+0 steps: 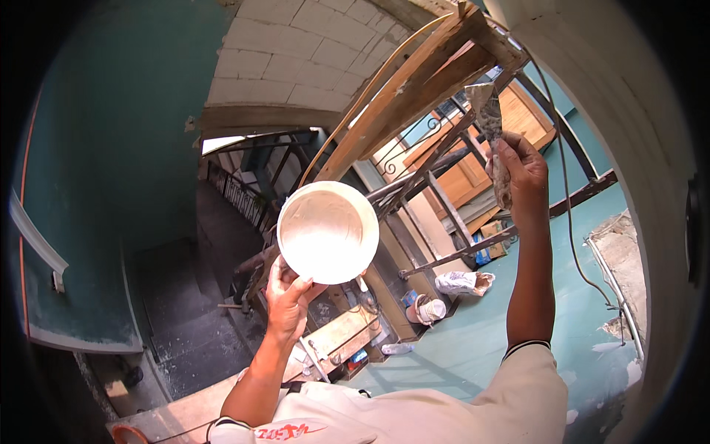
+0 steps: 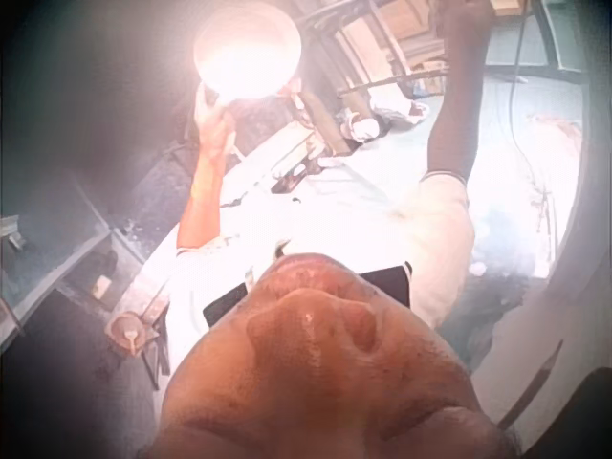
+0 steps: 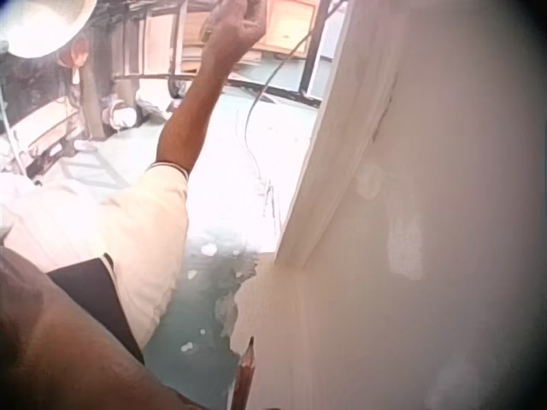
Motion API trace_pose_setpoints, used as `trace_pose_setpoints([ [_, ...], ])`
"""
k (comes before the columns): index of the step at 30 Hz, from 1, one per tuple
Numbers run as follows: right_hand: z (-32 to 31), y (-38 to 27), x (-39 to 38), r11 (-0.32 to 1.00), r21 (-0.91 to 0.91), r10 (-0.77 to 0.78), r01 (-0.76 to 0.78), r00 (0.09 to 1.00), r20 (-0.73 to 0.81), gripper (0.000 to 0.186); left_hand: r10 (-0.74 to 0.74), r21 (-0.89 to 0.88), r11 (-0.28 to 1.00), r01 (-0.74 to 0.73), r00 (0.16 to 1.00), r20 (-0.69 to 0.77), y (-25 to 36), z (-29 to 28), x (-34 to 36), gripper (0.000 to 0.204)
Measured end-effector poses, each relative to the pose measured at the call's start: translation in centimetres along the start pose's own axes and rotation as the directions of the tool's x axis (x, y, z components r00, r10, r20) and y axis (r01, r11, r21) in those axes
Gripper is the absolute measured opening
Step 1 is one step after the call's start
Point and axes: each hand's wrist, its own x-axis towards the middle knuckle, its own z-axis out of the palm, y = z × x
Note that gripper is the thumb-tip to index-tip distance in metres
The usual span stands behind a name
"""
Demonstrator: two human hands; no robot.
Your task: The person applies white plaster to a ceiling using a trowel and a small container. They repeatedly scoop plaster and spread it along the ceiling surface, smoothing the material as they work.
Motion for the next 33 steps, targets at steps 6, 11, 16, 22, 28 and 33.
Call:
trace_pose_setpoints([
  [6,6.7,8.6,-16.6,0.833,-0.002,0.509,-0.553,0.765,0.395,0.017,0.057,0.069,0.996,-0.061,0.996,0.064,1.4,1.8,-0.4,0.081],
  [11,4.6,9.9,-19.2,0.864,-0.227,0.501,-0.450,0.813,0.296,0.015,0.137,0.234,0.963,-0.134,0.991,0.004,2.0,1.2,-0.5,0.087],
  [16,4.0,9.0,-19.5,0.915,-0.374,-0.041,0.153,0.955,0.293,0.018,0.189,0.246,0.950,-0.191,0.981,0.032,2.2,1.1,-0.6,0.087],
  [22,5.5,6.7,-19.4,0.459,-0.611,-0.239,0.645,0.752,0.614,0.034,0.270,0.391,0.870,-0.300,0.954,0.132,1.6,2.6,-2.5,0.095],
  [28,5.6,5.1,-17.4,0.209,-0.726,-0.295,0.655,0.750,0.592,0.037,0.339,0.435,0.804,-0.405,0.914,0.224,0.5,3.4,-3.9,0.093],
  [33,3.4,5.3,-16.3,0.281,-0.689,-0.464,0.668,0.723,0.512,0.042,0.274,0.358,0.889,-0.286,0.958,0.084,1.1,4.4,-4.0,0.090],
])
